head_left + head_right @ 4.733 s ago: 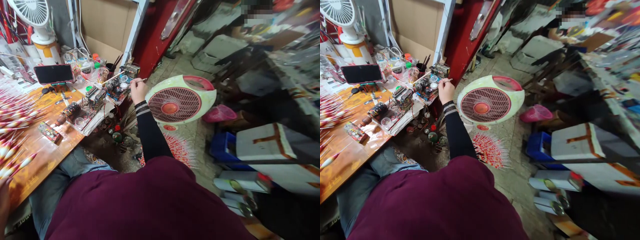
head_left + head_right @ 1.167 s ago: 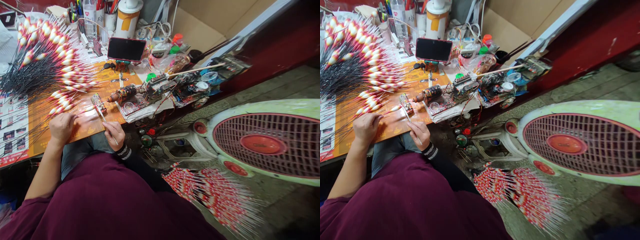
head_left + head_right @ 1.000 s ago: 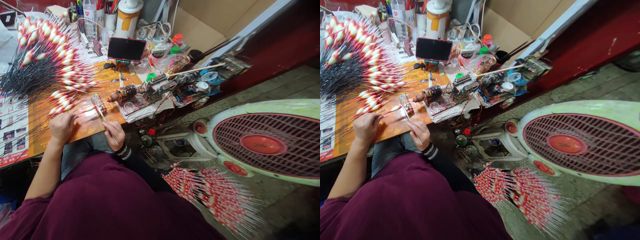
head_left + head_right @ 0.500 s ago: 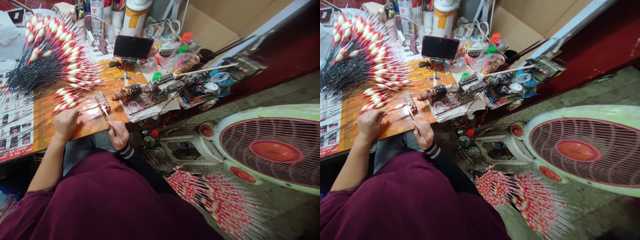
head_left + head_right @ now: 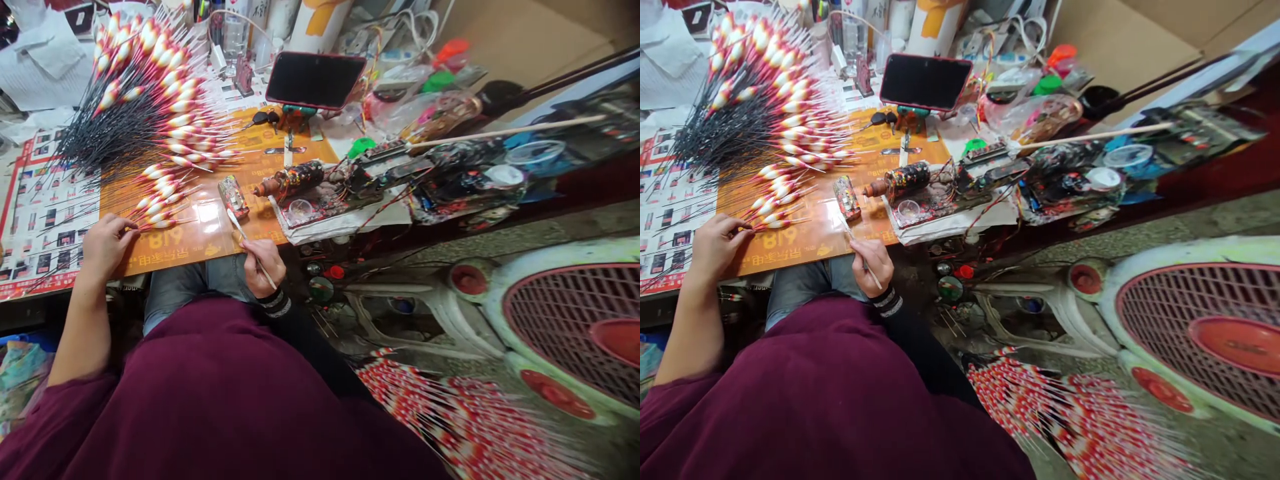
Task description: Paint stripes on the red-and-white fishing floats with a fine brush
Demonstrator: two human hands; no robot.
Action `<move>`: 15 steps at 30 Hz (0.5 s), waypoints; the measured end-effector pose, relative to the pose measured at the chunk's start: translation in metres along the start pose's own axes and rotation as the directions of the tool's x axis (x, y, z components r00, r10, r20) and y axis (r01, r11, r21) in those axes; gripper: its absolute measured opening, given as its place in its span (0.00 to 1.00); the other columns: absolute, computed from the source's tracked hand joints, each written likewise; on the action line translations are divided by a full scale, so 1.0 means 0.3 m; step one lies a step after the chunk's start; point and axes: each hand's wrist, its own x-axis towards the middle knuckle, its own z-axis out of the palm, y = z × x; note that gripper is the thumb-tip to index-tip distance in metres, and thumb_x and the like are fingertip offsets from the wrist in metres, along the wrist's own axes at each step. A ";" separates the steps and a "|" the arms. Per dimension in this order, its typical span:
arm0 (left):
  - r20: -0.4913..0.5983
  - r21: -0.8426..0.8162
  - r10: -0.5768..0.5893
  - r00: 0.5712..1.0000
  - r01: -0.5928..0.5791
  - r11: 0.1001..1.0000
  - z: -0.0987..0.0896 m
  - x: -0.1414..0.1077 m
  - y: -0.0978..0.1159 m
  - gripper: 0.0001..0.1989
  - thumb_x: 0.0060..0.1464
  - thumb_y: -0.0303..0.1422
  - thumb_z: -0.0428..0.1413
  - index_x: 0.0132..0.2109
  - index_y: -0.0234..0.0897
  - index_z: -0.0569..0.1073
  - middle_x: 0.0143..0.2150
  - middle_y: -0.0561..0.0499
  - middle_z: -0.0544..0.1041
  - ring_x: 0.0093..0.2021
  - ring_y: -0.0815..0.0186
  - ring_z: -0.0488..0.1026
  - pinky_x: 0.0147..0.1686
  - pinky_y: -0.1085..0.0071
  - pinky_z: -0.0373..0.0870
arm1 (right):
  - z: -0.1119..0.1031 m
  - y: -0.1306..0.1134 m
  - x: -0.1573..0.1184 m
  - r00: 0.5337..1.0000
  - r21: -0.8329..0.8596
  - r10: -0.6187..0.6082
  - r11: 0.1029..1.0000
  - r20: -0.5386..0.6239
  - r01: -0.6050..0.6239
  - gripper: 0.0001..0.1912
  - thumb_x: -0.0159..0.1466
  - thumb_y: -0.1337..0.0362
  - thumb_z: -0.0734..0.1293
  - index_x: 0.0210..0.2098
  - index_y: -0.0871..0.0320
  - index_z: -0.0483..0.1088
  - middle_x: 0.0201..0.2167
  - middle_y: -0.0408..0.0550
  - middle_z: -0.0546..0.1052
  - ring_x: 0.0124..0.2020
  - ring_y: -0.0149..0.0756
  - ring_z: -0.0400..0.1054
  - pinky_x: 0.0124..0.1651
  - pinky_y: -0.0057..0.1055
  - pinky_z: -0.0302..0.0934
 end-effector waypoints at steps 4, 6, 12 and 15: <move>-0.066 0.012 -0.022 0.998 0.023 1.000 0.019 -0.004 -0.034 0.08 0.62 0.40 0.61 0.36 0.43 0.80 0.37 0.47 0.77 0.37 0.57 0.73 0.34 0.64 0.65 | -0.003 -0.014 0.017 1.000 -0.013 -0.005 1.000 -0.003 0.005 0.15 0.72 0.70 0.64 0.53 0.51 0.79 0.39 0.47 0.86 0.39 0.39 0.82 0.42 0.40 0.80; -0.087 -0.003 -0.030 0.996 0.029 1.000 0.027 0.008 -0.026 0.08 0.62 0.39 0.62 0.35 0.43 0.79 0.37 0.47 0.76 0.38 0.57 0.73 0.34 0.63 0.66 | -0.004 -0.019 0.025 1.000 -0.001 -0.004 1.000 -0.001 0.004 0.15 0.72 0.70 0.64 0.53 0.51 0.78 0.38 0.47 0.86 0.39 0.38 0.82 0.42 0.40 0.80; -0.099 -0.041 0.004 0.995 -0.008 0.999 0.027 0.072 0.078 0.05 0.64 0.37 0.63 0.39 0.42 0.80 0.42 0.46 0.80 0.42 0.56 0.77 0.38 0.62 0.68 | -0.004 -0.025 0.039 1.000 0.073 -0.002 0.997 -0.014 0.003 0.19 0.71 0.72 0.65 0.55 0.50 0.79 0.38 0.46 0.86 0.38 0.37 0.81 0.42 0.37 0.78; -0.044 -0.104 0.033 0.998 -0.037 0.994 0.021 0.105 0.144 0.04 0.64 0.35 0.63 0.41 0.42 0.81 0.41 0.47 0.83 0.40 0.58 0.78 0.39 0.64 0.70 | -0.006 -0.024 0.042 1.000 0.097 0.000 0.995 -0.004 0.000 0.18 0.70 0.73 0.65 0.54 0.51 0.79 0.39 0.46 0.86 0.39 0.37 0.80 0.42 0.37 0.78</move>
